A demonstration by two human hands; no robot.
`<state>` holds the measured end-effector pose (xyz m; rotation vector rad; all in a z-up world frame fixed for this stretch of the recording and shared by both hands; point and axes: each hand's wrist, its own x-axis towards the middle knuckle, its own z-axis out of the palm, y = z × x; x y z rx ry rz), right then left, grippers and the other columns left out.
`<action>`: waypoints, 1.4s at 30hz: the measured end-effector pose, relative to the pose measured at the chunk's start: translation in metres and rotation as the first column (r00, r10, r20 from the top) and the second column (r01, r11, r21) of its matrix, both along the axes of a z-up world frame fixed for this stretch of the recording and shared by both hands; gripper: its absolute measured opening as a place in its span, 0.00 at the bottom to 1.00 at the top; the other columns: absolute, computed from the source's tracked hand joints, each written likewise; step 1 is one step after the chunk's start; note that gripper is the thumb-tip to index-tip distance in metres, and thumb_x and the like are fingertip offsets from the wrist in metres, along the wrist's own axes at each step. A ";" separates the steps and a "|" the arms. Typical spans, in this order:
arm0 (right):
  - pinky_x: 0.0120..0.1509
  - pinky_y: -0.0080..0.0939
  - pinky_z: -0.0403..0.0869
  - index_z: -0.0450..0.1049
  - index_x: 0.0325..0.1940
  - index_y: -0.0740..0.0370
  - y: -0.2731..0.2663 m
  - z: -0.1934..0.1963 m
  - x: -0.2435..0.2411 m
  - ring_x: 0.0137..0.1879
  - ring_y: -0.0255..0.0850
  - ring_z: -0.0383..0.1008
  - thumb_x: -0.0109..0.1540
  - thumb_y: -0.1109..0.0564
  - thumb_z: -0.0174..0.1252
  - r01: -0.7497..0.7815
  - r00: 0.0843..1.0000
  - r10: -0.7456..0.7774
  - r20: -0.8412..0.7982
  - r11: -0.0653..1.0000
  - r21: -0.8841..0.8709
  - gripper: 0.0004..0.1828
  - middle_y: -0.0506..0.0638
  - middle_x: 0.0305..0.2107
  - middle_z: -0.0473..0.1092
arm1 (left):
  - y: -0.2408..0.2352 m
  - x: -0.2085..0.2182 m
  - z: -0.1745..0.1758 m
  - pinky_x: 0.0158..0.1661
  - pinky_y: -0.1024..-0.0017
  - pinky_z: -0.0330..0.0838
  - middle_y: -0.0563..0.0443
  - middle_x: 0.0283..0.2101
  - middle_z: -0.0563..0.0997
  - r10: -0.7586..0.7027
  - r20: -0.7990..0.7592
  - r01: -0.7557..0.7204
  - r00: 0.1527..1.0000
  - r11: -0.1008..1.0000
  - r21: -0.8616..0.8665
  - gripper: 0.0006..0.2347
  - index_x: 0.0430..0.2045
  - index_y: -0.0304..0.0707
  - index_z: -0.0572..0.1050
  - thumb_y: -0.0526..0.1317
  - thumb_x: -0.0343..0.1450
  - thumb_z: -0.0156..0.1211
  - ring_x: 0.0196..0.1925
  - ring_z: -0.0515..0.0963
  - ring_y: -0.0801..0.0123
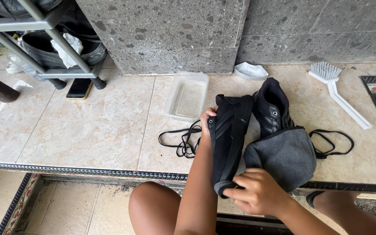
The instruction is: Cleaning black sneakers by scrubbing with a toothbrush and wiping with a cloth.
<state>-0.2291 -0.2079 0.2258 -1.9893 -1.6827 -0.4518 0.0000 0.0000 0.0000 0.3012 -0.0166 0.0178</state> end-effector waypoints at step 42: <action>0.24 0.38 0.65 0.78 0.34 0.61 -0.004 -0.021 0.031 0.21 0.40 0.61 0.55 0.70 0.51 0.251 0.967 -0.253 -0.038 0.904 0.346 0.12 0.52 0.22 0.67 | -0.005 -0.021 0.044 0.34 0.76 0.72 0.48 0.28 0.79 -0.174 -0.113 0.176 0.978 0.984 0.012 0.09 0.23 0.31 0.76 0.32 0.55 0.50 0.27 0.77 0.63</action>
